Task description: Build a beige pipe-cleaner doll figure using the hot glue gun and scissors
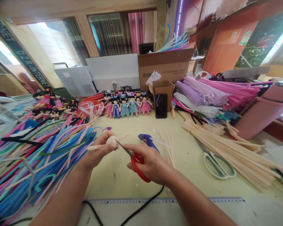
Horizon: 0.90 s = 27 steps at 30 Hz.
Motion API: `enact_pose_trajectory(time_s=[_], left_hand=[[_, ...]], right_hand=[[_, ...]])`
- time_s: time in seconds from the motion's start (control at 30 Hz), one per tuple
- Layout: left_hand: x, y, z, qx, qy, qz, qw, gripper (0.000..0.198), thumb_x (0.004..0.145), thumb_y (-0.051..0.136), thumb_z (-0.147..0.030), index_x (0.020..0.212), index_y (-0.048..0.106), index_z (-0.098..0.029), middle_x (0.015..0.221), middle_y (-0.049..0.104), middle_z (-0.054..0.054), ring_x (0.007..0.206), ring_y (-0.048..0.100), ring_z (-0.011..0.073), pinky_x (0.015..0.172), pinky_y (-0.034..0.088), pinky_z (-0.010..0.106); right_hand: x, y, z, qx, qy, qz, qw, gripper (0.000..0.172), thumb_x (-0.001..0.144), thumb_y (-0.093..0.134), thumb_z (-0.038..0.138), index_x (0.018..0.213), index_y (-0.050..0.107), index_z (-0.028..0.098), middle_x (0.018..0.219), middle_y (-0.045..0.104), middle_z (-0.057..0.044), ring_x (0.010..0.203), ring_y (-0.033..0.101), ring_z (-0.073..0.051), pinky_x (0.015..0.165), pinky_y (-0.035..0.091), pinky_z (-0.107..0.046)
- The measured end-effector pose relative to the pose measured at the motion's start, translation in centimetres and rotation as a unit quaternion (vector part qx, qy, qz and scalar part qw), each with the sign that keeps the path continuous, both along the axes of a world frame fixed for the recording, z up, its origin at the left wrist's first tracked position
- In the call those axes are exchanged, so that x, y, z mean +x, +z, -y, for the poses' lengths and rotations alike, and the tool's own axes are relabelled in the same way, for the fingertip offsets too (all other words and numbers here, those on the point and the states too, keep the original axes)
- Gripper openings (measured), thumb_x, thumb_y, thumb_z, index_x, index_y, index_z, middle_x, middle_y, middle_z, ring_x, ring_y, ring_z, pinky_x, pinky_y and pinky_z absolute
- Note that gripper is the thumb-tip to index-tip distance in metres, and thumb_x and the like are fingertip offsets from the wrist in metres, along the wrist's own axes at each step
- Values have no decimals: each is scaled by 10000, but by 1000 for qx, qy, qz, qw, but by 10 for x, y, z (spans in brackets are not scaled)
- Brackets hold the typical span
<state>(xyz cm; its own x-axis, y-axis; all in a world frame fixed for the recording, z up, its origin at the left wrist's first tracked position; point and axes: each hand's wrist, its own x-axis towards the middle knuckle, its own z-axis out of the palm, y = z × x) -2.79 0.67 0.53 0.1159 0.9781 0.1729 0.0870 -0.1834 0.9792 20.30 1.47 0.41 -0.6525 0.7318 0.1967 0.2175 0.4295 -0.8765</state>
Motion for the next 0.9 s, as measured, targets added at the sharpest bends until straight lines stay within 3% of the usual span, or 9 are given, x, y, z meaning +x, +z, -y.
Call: enact_pose_trajectory(time_s=[0.17, 0.5, 0.7, 0.9], left_hand=[[-1, -2, -1, -5, -9, -6, 1000, 468, 653, 792, -550, 816, 545, -187, 680, 561, -20, 610, 429, 108, 541, 310, 235], [5, 3, 3, -10, -4, -17, 1000, 400, 646, 824, -348, 882, 534, -206, 755, 577, -20, 673, 503, 127, 607, 406, 252], [8, 3, 4, -17, 4, -6, 1000, 446, 669, 805, -408, 961, 529, -214, 753, 563, -20, 653, 484, 128, 566, 366, 243], [7, -1, 4, -10, 10, 3, 1000, 480, 668, 814, -434, 997, 538, -220, 736, 573, -20, 645, 492, 130, 563, 361, 242]], right_hand=[[0, 1, 0, 7, 1, 5, 1000, 539, 792, 647, 174, 1325, 619, 250, 732, 547, 28, 581, 418, -99, 540, 389, -227], [2, 2, -1, -27, 4, -24, 999, 543, 787, 658, 189, 1328, 613, 217, 715, 528, 35, 561, 399, -91, 516, 363, -222], [2, 3, -2, -27, 14, -26, 999, 544, 788, 654, 176, 1330, 608, 207, 702, 512, 45, 539, 361, -80, 496, 341, -214], [4, 5, -3, -1, 6, -9, 1000, 547, 784, 666, 169, 1326, 617, 222, 735, 542, 33, 590, 429, -98, 555, 396, -231]])
